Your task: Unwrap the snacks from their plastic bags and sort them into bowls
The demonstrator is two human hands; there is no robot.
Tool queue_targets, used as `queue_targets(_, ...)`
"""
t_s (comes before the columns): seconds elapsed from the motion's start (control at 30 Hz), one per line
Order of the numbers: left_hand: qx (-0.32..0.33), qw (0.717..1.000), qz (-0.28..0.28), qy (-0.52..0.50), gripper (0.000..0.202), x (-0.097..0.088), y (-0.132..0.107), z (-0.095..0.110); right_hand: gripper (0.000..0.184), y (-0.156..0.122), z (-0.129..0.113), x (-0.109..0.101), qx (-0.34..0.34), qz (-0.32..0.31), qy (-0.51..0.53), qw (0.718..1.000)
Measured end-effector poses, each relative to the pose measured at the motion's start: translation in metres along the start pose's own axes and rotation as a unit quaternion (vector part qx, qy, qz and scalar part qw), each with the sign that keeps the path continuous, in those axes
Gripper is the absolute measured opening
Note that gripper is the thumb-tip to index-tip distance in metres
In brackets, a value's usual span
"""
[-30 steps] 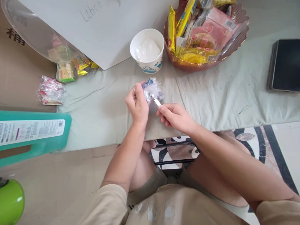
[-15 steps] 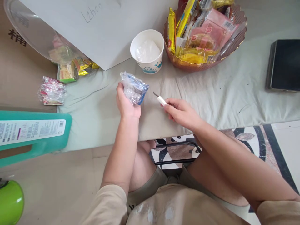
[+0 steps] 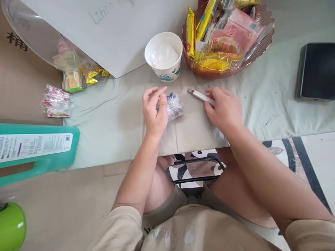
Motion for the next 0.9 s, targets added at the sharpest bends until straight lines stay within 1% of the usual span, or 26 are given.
queue_targets(0.07,0.033,0.999,0.033,0.015,0.052,-0.004,0.000,0.000,0.040,0.004,0.000,-0.001,-0.003,0.031,0.003,1.000)
queue_targets(0.1,0.053,0.997,0.044,0.020,0.049,-0.006,0.000,0.003,0.040,0.005,-0.001,-0.001,-0.017,0.044,0.016,0.999)
queue_targets(0.17,0.103,0.993,0.055,0.023,0.045,-0.009,-0.002,0.013,0.044,0.004,-0.008,0.000,-0.074,0.051,0.067,0.994)
queue_targets(0.23,0.156,0.986,0.049,0.020,0.040,-0.010,-0.006,0.028,0.051,-0.001,-0.019,0.001,-0.160,0.033,0.138,0.977)
queue_targets(0.3,0.187,0.982,0.027,0.015,0.036,-0.009,-0.014,0.043,0.052,-0.009,-0.031,0.000,-0.232,0.002,0.194,0.953)
queue_targets(0.33,0.193,0.981,0.011,0.010,0.036,-0.009,-0.018,0.048,0.046,-0.012,-0.036,0.000,-0.256,-0.020,0.210,0.943)
queue_targets(0.4,0.185,0.982,-0.032,-0.019,0.041,-0.008,-0.025,0.053,0.028,-0.018,-0.041,0.000,-0.279,-0.075,0.218,0.932)
queue_targets(0.43,0.171,0.984,-0.045,-0.036,0.046,-0.009,-0.027,0.052,0.021,-0.019,-0.041,0.000,-0.282,-0.103,0.214,0.929)
queue_targets(0.47,0.150,0.987,-0.043,-0.048,0.051,-0.011,-0.027,0.049,0.017,-0.020,-0.040,0.000,-0.283,-0.126,0.208,0.928)
queue_targets(0.5,0.125,0.991,-0.028,-0.048,0.054,-0.013,-0.025,0.044,0.016,-0.020,-0.037,-0.001,-0.281,-0.140,0.202,0.928)
queue_targets(0.57,0.063,0.998,0.016,-0.011,0.048,-0.018,-0.015,0.031,0.017,-0.018,-0.031,-0.002,-0.270,-0.150,0.184,0.933)
queue_targets(0.6,0.033,0.999,0.026,0.012,0.043,-0.020,-0.008,0.024,0.018,-0.017,-0.027,-0.003,-0.265,-0.150,0.172,0.937)
queue_targets(0.67,-0.026,0.999,-0.001,0.020,0.042,-0.019,0.005,0.010,0.018,-0.016,-0.022,-0.004,-0.254,-0.151,0.145,0.944)
queue_targets(0.7,-0.059,0.998,-0.015,0.001,0.039,-0.018,0.011,0.003,0.018,-0.016,-0.020,-0.005,-0.247,-0.151,0.132,0.948)
queue_targets(0.73,-0.095,0.995,-0.016,-0.026,0.032,-0.016,0.015,-0.003,0.018,-0.016,-0.018,-0.006,-0.240,-0.149,0.122,0.952)
queue_targets(0.77,-0.131,0.990,0.001,-0.057,0.026,-0.016,0.018,-0.008,0.018,-0.015,-0.016,-0.006,-0.231,-0.141,0.116,0.956)
queue_targets(0.8,-0.167,0.982,0.034,-0.087,0.024,-0.016,0.020,-0.012,0.018,-0.014,-0.014,-0.007,-0.221,-0.127,0.115,0.960)
queue_targets(0.87,-0.231,0.956,0.112,-0.140,0.021,-0.020,0.021,-0.018,0.018,-0.010,-0.009,-0.010,-0.197,-0.085,0.125,0.969)
queue_targets(0.9,-0.259,0.942,0.141,-0.160,0.021,-0.022,0.020,-0.020,0.018,-0.007,-0.006,-0.012,-0.185,-0.062,0.134,0.972)
Point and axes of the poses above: each hand's wrist, its own y-axis towards the middle knuckle, its own x-axis out of the palm, z = x × y, the point moved 2 cm from there along y, towards the middle knuckle, and after that the axes turned 9 degrees about x, right-handed, at the moved point
